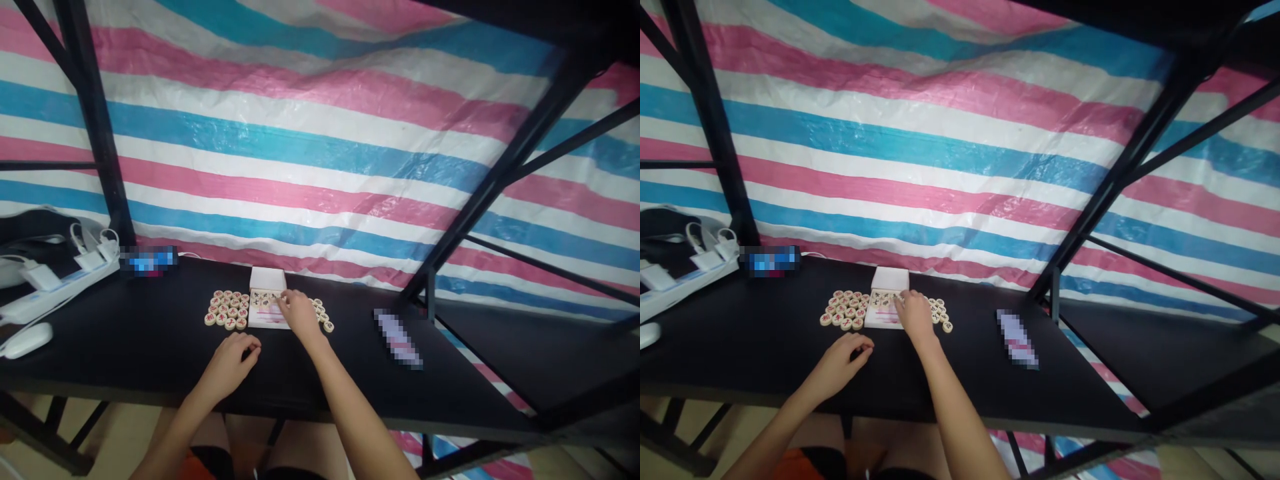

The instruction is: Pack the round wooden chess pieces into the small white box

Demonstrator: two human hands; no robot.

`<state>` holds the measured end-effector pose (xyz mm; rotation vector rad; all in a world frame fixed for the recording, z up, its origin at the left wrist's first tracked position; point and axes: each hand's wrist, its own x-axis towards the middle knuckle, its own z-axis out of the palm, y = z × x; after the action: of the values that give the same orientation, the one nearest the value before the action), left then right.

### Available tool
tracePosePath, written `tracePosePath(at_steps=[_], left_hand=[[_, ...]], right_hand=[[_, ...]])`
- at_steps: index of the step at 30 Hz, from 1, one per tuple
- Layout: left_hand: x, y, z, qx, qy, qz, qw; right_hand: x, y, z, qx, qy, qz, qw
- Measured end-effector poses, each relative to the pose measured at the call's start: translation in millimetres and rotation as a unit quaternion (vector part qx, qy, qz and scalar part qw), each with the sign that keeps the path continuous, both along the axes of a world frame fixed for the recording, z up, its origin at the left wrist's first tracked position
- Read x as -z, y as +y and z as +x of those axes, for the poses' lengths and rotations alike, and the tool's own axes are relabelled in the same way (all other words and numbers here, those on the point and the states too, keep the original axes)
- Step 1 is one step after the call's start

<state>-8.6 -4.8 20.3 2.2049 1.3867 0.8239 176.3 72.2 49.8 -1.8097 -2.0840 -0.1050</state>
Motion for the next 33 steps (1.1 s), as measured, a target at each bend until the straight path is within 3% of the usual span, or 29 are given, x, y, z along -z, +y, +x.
tracePosePath(at_steps=[4, 7, 10, 19, 25, 29, 33], left_hand=[[1.5, 0.8, -0.4, 0.005, 0.007, 0.005, 1.0], [3.0, 1.3, -0.5, 0.006, 0.008, 0.008, 1.0], [3.3, 0.9, -0.5, 0.004, 0.006, 0.009, 1.0], [0.9, -0.3, -0.3, 0.003, 0.004, 0.002, 1.0], [0.9, -0.5, -0.6, 0.01, 0.001, 0.006, 1.0], [0.1, -1.2, -0.7, 0.033, -0.017, -0.002, 0.999], [1.0, 0.0, -0.2, 0.034, -0.013, -0.014, 0.999]], right_hand=[[11.7, -27.3, 32.1, 0.054, -0.018, 0.033, 0.998], [25.5, -40.9, 43.0, 0.032, -0.058, 0.004, 0.998], [34.8, -46.7, 45.3, 0.012, -0.066, 0.024, 0.997], [40.7, -58.3, 53.4, -0.03, 0.013, 0.049, 0.998], [33.1, -82.4, 34.9, -0.096, 0.135, -0.004, 0.986], [29.4, -90.8, 8.8, -0.187, 0.263, -0.023, 0.946], [34.9, -90.5, -8.1, -0.237, 0.323, -0.037, 0.915]])
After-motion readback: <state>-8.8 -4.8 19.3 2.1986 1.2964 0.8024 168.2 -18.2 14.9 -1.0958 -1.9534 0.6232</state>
